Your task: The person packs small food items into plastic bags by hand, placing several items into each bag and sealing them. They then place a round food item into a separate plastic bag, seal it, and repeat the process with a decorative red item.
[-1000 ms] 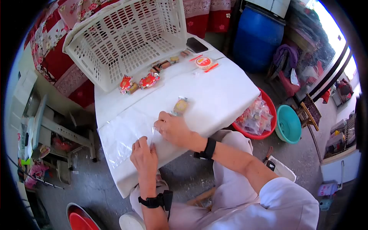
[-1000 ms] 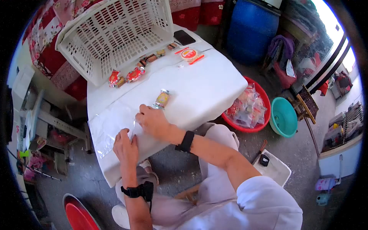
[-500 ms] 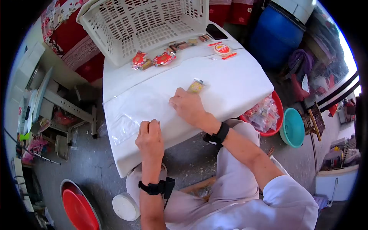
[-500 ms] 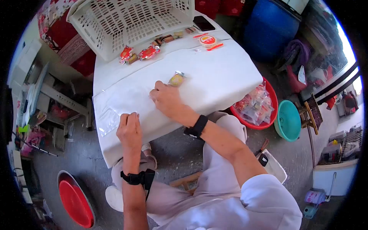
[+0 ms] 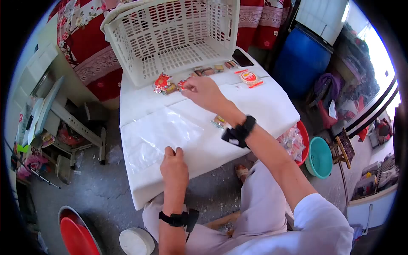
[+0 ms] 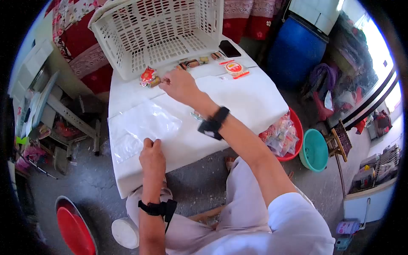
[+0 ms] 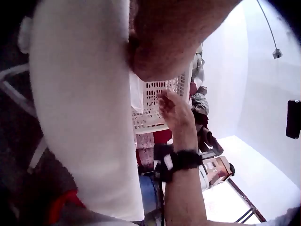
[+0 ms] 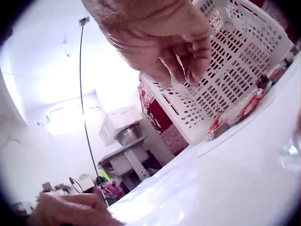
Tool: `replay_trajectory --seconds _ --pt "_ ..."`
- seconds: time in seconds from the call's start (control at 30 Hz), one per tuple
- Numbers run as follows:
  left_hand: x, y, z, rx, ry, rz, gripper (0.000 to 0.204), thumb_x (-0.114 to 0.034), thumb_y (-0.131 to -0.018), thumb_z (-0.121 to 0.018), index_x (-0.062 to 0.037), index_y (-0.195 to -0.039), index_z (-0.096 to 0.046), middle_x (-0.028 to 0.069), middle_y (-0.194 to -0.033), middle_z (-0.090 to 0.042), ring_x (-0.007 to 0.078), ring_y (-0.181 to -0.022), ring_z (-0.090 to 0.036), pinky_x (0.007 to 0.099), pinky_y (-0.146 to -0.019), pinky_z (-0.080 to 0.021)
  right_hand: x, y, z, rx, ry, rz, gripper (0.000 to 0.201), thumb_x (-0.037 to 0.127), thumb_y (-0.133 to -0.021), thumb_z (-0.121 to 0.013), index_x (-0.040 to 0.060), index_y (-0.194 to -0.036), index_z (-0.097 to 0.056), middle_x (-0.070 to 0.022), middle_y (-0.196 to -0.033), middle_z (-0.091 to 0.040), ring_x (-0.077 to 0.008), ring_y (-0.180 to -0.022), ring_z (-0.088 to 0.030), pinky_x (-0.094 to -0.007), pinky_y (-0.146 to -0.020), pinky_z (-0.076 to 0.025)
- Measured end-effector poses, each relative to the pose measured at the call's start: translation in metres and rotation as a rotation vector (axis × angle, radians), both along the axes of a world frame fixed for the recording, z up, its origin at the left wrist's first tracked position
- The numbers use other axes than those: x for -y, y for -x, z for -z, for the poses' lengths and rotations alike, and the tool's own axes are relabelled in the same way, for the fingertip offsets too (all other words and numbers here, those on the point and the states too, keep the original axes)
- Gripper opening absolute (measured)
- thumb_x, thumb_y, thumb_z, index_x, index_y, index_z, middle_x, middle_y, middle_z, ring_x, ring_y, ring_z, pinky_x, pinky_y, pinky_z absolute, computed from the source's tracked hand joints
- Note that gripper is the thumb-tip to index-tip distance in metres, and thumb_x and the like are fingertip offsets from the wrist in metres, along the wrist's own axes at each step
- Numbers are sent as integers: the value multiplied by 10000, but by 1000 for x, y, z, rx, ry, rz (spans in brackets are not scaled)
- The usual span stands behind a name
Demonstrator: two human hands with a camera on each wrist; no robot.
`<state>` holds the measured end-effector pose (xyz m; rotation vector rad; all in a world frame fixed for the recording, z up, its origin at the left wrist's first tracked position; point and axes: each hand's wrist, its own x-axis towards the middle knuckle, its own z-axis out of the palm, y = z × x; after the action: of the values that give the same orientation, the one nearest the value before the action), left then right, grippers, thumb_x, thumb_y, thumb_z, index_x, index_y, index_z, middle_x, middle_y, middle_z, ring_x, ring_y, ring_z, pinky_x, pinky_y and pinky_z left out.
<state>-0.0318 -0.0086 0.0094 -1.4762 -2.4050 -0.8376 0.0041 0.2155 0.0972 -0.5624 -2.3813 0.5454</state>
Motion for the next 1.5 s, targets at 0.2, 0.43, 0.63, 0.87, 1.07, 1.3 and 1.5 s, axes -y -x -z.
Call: replay_trajectory --seconds 0.2,0.43,0.63,0.87,1.07,1.3,1.5 --pt "0 -2 -3 24 28 10 141 15 -714 -553 -12 -852 -562 142 -849 -501 315 -755 -584 400 -592 -493 -39 98 21 242 -175 86 352 278 -717 -667 16 -949 -626 -156 -917 -627 -345 -888 -585 -430 -786 -474" --pt "-1 0 0 19 89 22 182 -13 -725 -558 -7 -907 -557 126 -858 -501 289 -754 -588 386 -561 -509 -44 147 23 250 -127 258 381 282 -714 -671 0 -963 -614 -161 -985 -617 -367 -965 -561 -421 -852 -466" --pt "-3 -2 2 32 90 41 206 -20 -731 -554 2 -935 -566 123 -863 -501 289 -749 -587 384 -553 -508 -62 158 45 223 16 248 314 242 -736 -628 -21 -909 -641 -205 -936 -648 -369 -857 -632 -456 -751 -492" --pt "-4 0 2 -7 27 19 131 -38 -742 -563 -10 -868 -585 127 -847 -510 293 -726 -596 387 -557 -503 -44 77 14 -150 352 20 272 234 -807 -579 -9 -701 -642 -143 -602 -609 -243 -539 -593 -384 -498 -447" --pt "-9 2 2 57 -94 -8 78 -118 -783 -602 -60 -743 -571 129 -760 -510 347 -613 -567 451 -531 -447 35 -70 13 -154 965 -61 307 305 -915 -508 46 -813 -636 29 -550 -448 -41 -425 -370 -217 -370 -276" --pt "-11 1 1 78 -175 22 86 -96 -843 -550 -50 -775 -576 146 -773 -542 369 -612 -563 468 -534 -429 77 -109 57 -48 1086 -217 326 292 -923 -533 57 -704 -586 60 -534 -423 -19 -458 -371 -202 -422 -293" --pt "-14 -7 2 13 -213 43 94 -54 -827 -558 -73 -914 -588 130 -777 -531 343 -610 -574 436 -518 -452 71 -106 66 -182 1007 -59 273 233 -912 -537 22 -750 -597 28 -548 -482 -39 -471 -441 -211 -407 -342"
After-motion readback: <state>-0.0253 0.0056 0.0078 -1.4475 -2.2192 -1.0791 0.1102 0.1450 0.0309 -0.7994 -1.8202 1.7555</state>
